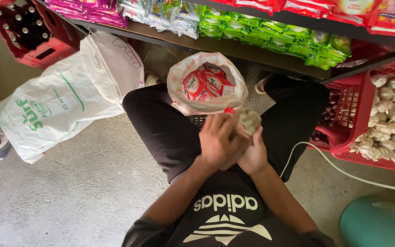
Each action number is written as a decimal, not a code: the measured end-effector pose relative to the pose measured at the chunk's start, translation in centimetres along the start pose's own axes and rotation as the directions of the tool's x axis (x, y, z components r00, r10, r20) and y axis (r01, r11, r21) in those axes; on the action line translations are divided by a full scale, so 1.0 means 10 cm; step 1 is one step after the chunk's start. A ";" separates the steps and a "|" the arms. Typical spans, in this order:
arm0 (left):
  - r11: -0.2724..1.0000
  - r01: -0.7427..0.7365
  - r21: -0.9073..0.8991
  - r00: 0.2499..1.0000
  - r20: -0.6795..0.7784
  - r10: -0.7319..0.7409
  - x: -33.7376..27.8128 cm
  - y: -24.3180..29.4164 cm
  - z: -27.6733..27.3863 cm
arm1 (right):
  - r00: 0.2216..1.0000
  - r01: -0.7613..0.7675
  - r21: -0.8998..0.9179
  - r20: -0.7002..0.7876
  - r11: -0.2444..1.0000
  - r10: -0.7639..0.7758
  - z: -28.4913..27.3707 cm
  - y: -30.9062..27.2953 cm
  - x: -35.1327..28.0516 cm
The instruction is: Wiping down individual detergent packets with a cloth and organizing them into a bag.
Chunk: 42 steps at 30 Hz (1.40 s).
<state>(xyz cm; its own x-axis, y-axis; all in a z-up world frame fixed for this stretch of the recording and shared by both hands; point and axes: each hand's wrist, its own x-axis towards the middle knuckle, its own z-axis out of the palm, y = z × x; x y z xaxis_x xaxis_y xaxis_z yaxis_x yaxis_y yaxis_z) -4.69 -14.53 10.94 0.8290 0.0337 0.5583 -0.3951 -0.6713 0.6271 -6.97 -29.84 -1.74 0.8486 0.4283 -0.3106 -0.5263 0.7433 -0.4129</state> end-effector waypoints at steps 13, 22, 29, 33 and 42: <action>0.926 0.312 -0.214 0.950 0.066 -0.305 0.29 -0.62 -0.33 | 0.973 0.012 0.075 -0.229 0.997 0.005 0.35 -0.02 0.01; 0.928 0.165 -0.333 0.978 0.178 -0.110 0.07 -0.49 -0.06 | 0.988 -0.008 0.045 -0.154 0.999 0.015 0.30 0.06 -0.05; 0.936 0.146 -0.320 0.977 -0.099 -0.187 0.02 -0.50 -0.06 | 0.984 0.040 0.068 -0.174 0.997 -0.028 0.52 -0.12 0.02; 0.997 -0.048 -0.059 0.998 -0.045 0.045 -0.18 -0.36 0.07 | 0.994 0.032 0.050 -0.104 0.998 -0.027 0.47 -0.11 0.06; 0.975 -0.101 -0.196 0.990 0.075 0.118 -0.73 -0.50 0.20 | 0.956 0.249 0.101 -0.184 0.963 -0.228 0.79 -0.71 0.09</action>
<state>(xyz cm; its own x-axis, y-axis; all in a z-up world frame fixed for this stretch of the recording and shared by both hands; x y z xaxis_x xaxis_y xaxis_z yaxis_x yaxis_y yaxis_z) -7.99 -12.92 2.58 0.8038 -0.1010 0.5862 -0.5469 -0.5129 0.6616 -2.05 -30.72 7.68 0.9215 0.1450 -0.3604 -0.2898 0.8744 -0.3892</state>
